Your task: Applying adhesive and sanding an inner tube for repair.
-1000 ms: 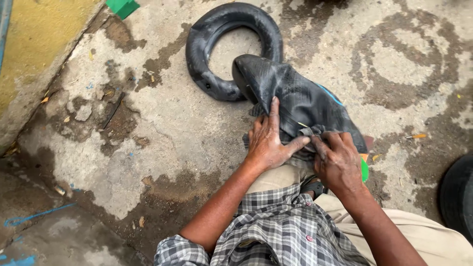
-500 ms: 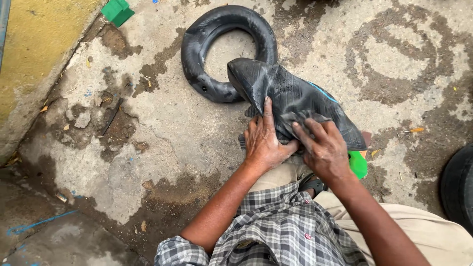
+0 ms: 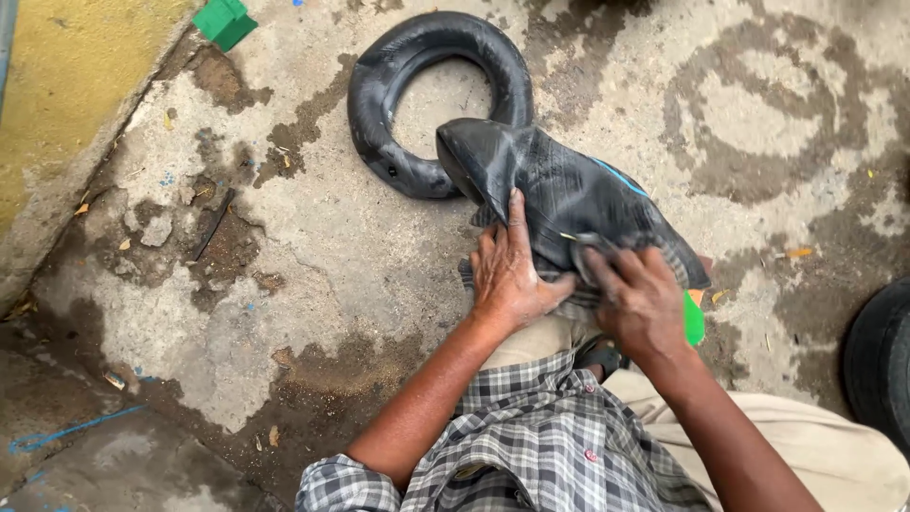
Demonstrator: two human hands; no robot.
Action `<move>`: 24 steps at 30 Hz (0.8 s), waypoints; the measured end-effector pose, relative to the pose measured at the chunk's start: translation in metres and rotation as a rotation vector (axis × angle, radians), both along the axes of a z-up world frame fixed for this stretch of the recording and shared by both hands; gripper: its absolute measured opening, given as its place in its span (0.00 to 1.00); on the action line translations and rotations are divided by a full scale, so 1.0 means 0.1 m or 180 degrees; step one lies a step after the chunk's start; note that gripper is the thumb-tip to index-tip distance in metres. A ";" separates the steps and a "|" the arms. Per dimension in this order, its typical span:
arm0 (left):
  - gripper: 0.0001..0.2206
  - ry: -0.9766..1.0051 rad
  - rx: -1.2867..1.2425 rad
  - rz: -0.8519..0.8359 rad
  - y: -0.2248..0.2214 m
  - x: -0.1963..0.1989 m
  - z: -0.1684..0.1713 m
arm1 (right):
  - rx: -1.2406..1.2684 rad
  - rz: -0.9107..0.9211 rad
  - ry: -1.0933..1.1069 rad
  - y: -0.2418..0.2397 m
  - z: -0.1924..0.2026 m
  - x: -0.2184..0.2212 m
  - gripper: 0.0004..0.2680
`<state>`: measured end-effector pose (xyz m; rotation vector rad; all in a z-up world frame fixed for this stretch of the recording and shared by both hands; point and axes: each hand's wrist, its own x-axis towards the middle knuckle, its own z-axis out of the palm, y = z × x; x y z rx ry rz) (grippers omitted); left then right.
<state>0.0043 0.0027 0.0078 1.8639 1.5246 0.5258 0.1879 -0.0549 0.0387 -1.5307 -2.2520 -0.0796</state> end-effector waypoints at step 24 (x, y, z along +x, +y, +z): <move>0.69 -0.0447 -0.0002 -0.0426 -0.05 -0.25 -0.10 | -0.2539 -0.1586 0.1570 -0.47 0.37 0.27 0.10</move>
